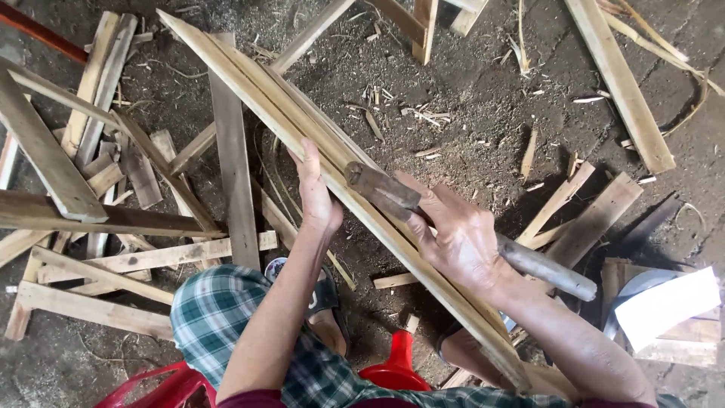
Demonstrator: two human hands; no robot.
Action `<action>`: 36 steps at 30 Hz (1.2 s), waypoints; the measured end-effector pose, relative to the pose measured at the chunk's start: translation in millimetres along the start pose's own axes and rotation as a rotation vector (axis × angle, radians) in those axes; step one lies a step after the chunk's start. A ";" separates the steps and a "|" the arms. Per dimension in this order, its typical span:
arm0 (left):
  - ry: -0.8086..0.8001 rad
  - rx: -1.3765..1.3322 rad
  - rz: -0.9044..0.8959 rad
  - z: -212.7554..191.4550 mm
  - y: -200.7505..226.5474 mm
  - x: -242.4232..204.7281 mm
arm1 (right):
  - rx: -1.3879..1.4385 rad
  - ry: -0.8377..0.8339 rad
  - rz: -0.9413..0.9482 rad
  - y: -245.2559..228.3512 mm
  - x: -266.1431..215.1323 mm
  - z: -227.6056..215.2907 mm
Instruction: Assembling a wooden panel by hammering nails into several wooden planks.
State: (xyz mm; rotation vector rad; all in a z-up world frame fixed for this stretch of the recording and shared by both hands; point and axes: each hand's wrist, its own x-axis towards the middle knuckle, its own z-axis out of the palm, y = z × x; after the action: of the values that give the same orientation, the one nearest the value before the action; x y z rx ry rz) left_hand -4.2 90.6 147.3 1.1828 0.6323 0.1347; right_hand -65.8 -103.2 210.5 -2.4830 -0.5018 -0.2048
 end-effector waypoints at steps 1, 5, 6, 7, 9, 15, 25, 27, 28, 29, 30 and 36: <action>0.001 0.001 -0.003 2.9 8.8 -5.1 | 0.001 -0.003 0.002 5.6 0.7 14.1; -0.027 -0.048 0.001 20.1 31.1 -23.8 | 0.027 -0.081 0.071 27.2 8.7 42.0; -0.031 -0.076 0.021 20.2 30.3 -29.4 | 0.032 -0.022 0.058 30.0 8.5 45.4; -0.030 -0.074 0.021 9.8 19.0 -18.7 | 0.034 -0.022 0.058 26.5 6.8 39.8; -0.021 -0.046 0.015 -3.3 -5.3 3.6 | 0.077 0.081 0.031 25.1 5.4 23.6; -0.045 0.034 -0.016 34.0 64.2 -45.5 | 0.029 0.017 0.016 16.4 8.5 31.6; -0.075 -0.139 0.034 1.4 17.0 -14.5 | 0.051 0.070 0.026 -2.5 4.5 16.6; -0.088 -0.097 0.061 8.0 28.2 -10.5 | 0.087 0.072 0.098 30.6 4.7 50.7; -0.076 -0.109 0.071 8.6 29.9 -10.4 | 0.087 0.067 0.079 44.7 0.4 65.4; -0.085 -0.112 0.084 9.8 31.1 -10.5 | 0.263 0.065 0.206 59.9 -3.7 79.8; -0.100 -0.114 0.092 11.7 31.6 -11.0 | 0.436 0.062 0.340 75.5 -9.0 93.6; 0.104 0.165 0.041 2.4 -15.7 -20.0 | 0.530 0.039 0.406 31.8 8.2 65.6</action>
State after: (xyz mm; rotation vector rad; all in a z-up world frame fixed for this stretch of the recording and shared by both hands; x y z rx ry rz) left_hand -22.9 74.1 141.6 1.3553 0.7215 0.1823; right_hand -43.5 -86.5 142.6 -1.9977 -0.0159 0.0409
